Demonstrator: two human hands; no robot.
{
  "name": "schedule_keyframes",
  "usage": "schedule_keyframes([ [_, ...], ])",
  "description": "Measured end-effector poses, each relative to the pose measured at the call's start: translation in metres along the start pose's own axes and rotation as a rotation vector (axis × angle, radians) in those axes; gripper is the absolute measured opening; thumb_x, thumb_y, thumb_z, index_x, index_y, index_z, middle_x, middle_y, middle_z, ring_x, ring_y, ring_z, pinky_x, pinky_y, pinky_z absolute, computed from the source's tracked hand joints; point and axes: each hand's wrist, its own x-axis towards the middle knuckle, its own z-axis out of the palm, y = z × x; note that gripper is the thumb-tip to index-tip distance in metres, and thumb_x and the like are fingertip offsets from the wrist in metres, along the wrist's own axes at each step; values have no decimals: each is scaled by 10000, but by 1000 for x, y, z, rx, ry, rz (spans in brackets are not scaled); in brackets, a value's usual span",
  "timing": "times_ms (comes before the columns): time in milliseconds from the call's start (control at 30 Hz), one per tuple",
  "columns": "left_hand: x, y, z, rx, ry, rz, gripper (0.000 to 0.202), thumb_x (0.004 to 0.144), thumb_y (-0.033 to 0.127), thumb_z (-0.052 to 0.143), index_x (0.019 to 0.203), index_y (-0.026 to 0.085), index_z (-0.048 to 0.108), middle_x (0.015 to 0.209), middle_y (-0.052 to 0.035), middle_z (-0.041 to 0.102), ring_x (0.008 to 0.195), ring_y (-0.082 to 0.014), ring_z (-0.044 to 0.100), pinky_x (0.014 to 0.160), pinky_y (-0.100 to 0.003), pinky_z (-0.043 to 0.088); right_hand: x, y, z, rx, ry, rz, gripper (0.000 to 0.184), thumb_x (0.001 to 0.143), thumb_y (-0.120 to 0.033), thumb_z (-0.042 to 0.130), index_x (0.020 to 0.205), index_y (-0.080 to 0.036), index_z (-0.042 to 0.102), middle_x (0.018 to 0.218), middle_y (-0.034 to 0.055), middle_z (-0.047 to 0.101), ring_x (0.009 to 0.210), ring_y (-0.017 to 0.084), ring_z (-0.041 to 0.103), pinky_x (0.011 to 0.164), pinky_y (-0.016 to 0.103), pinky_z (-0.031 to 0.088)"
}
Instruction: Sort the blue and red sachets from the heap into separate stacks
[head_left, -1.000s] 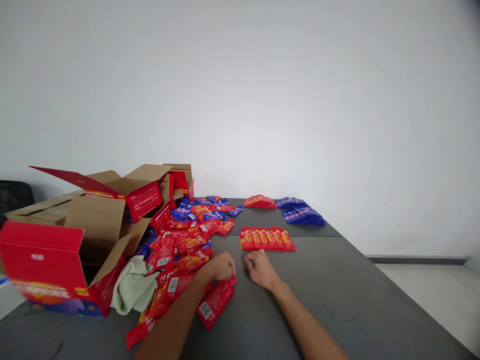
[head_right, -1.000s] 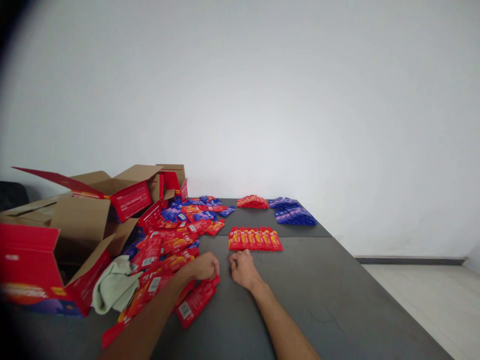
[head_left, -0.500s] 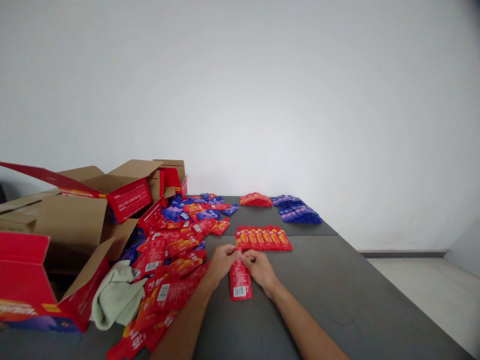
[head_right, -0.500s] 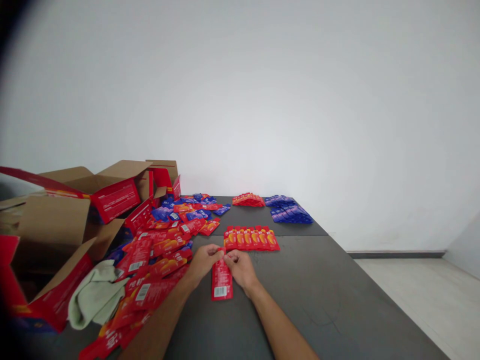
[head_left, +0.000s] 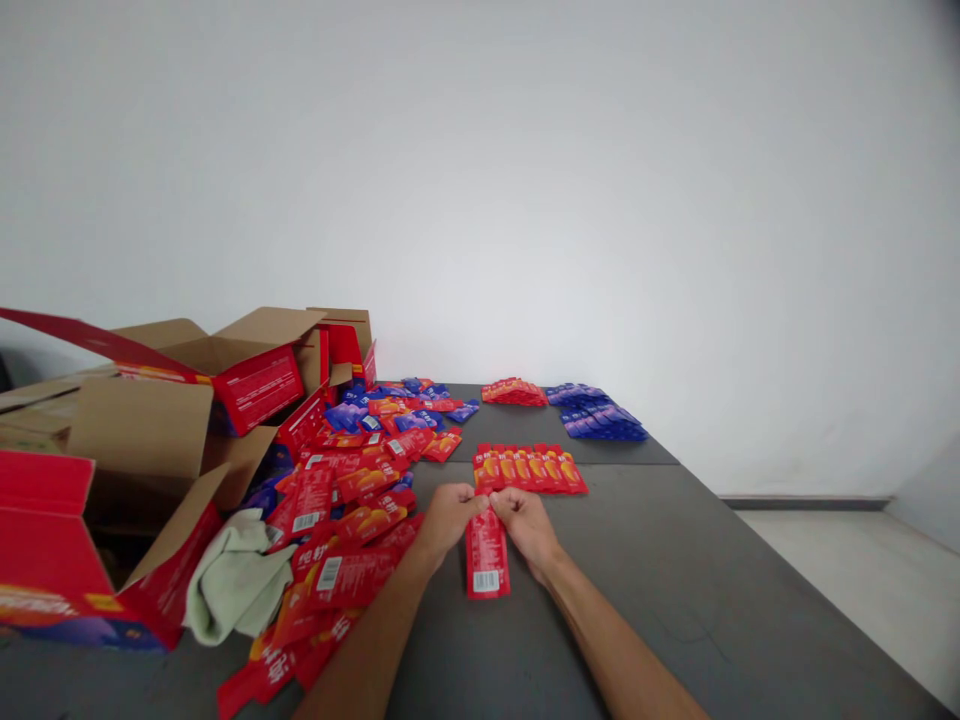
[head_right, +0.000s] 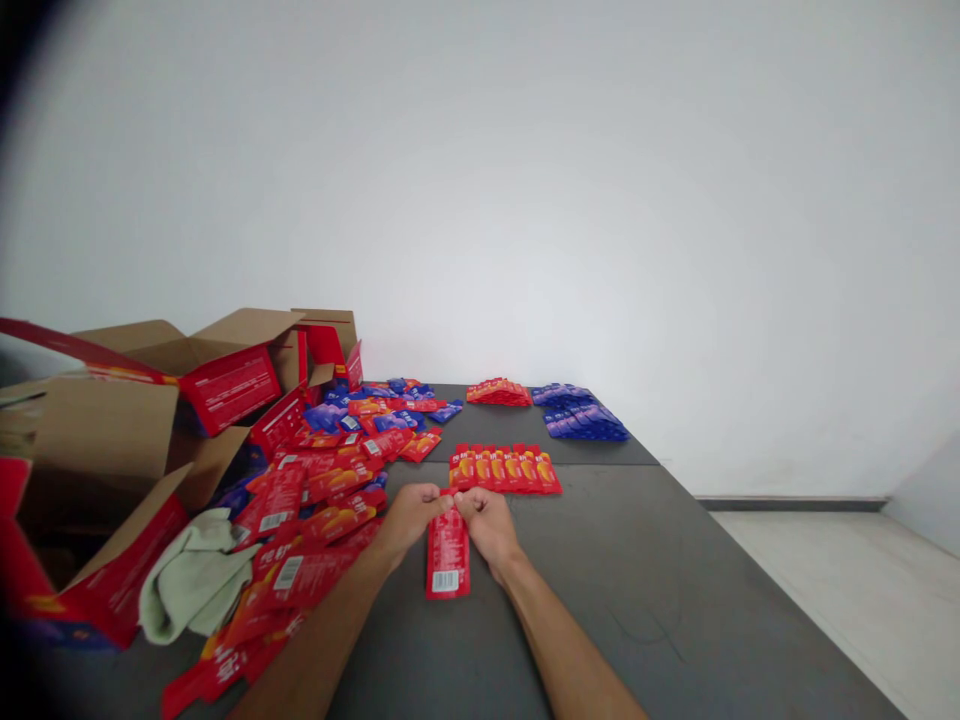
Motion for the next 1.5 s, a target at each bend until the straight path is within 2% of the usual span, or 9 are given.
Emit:
schedule_keyframes([
  [133,-1,0,3,44,19,-7,458,710,583,672,613,150,564,524,42,513,501,-84,400,500,-214,257,2,1,0,-91,76,-34,419,800,-551,645,646,-181,523,602,-42,493,561,102,402,535,232,315],
  [400,4,-6,-2,-39,122,-58,449,727,583,655,635,151,572,545,32,539,497,-89,416,506,-219,280,-1,0,-3,-13,-63,34,419,811,-570,651,722,-169,567,621,-35,529,542,92,411,521,225,314],
  [500,5,-7,-5,-76,185,-60,463,695,594,689,623,153,569,534,34,535,483,-83,406,500,-216,278,-2,0,-2,-35,-39,48,420,790,-562,670,686,-173,549,577,-43,513,511,86,395,500,223,291],
  [733,6,-2,-4,5,172,-39,476,741,616,623,604,163,564,534,23,541,495,-103,442,502,-229,295,-1,0,0,-24,13,46,432,768,-587,672,676,-183,548,560,-48,510,496,93,394,489,228,298],
  [900,-2,8,7,215,370,53,300,752,474,646,808,182,598,773,-31,662,726,-173,607,691,-278,439,3,3,2,-26,154,-26,455,785,-621,642,705,-175,590,598,-39,519,542,103,405,515,228,312],
  [1033,-14,15,26,330,254,153,201,765,374,640,846,195,598,804,-27,660,739,-165,617,726,-288,468,4,1,-1,16,188,-55,485,794,-645,609,774,-162,650,663,-20,566,615,121,447,569,230,358],
  [1233,-15,5,30,194,182,122,414,705,260,701,1094,166,594,1055,-95,686,894,-189,662,822,-311,518,1,-4,-3,57,47,-31,490,808,-638,599,836,-162,713,727,9,636,721,160,541,684,263,447],
  [1367,-7,-7,22,90,224,100,406,750,177,605,1155,161,583,1052,-106,689,913,-193,674,803,-315,543,-4,-11,-2,98,-113,-55,431,827,-531,641,1113,-217,716,989,50,715,896,201,629,849,342,497],
  [1500,-1,-4,20,-145,197,32,432,781,231,594,1210,178,581,1079,-108,700,881,-196,686,703,-298,561,-4,-12,-7,-57,-220,-162,448,859,-377,605,1286,-247,637,1304,67,633,1187,237,576,1010,412,457],
])
